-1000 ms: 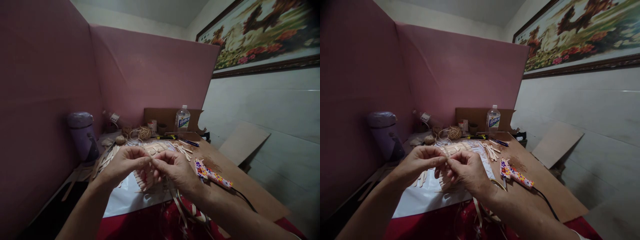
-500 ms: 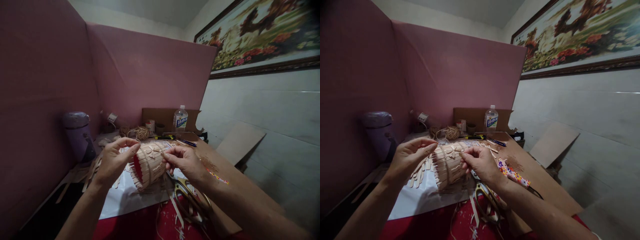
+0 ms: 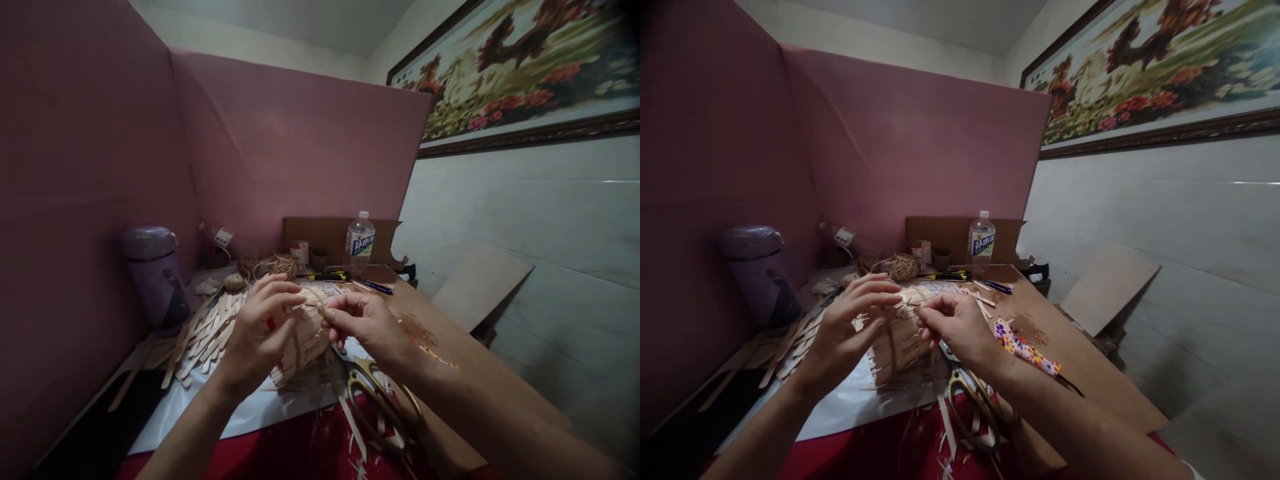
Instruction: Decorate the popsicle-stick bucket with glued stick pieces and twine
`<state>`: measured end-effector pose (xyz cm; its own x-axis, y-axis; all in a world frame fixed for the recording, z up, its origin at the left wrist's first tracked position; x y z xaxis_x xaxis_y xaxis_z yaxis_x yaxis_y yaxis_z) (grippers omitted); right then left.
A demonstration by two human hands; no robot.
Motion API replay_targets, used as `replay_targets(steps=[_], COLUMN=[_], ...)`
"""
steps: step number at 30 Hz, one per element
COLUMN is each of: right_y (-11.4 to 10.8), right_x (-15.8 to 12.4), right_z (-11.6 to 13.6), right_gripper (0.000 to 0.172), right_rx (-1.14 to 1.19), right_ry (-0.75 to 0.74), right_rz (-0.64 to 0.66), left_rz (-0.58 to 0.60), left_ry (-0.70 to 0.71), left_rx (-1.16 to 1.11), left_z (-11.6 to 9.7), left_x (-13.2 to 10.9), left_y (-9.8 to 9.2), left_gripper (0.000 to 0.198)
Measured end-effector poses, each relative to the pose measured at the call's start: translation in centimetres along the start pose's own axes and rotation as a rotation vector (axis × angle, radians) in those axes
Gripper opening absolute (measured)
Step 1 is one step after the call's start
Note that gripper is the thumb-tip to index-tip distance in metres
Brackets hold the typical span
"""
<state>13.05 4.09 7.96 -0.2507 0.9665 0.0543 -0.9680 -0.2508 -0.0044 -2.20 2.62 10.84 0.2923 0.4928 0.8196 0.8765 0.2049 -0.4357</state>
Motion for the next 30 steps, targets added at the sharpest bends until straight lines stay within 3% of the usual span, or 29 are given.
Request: replay_targets(steps=[5, 12, 22, 27, 30], right_y=[1.1, 1.5, 1.5, 1.0, 1.8], right_x=[-1.2, -1.3, -2.2, -2.2, -2.3], right_z=[0.3, 0.2, 1.5, 1.4, 1.2], right_gripper=[0.024, 0.020, 0.015, 0.015, 0.018], right_rx=[0.037, 0.013, -0.298, -0.219, -0.082], right_ry=[-0.036, -0.125, -0.320, -0.285, -0.182], right_rz=[0.010, -0.002, -0.040, -0.153, -0.100], left_rz=[0.032, -0.003, 0.016, -0.080, -0.155], left_ry=[0.067, -0.014, -0.012, -0.013, 0.063], left_rx=[0.011, -0.086, -0.076, -0.022, 0.095], left_z=[-1.7, -1.4, -1.9, -1.7, -2.3], left_x=[-0.1, -0.1, 0.1, 0.0, -0.1], left_y=[0.5, 0.4, 0.2, -0.3, -0.6], left_gripper=[0.018, 0.008, 0.008, 0.007, 0.007])
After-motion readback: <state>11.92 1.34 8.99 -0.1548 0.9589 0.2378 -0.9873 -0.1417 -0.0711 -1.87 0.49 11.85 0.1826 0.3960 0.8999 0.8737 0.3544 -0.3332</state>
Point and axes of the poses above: each hand's wrist, its own x-axis towards the middle knuckle, its own y-axis out of the palm, z = x × y, the point moved 6 cm from there along x, towards the middle knuckle, and after that the axes turned 7 degrees about y, right-handed, at the moved point
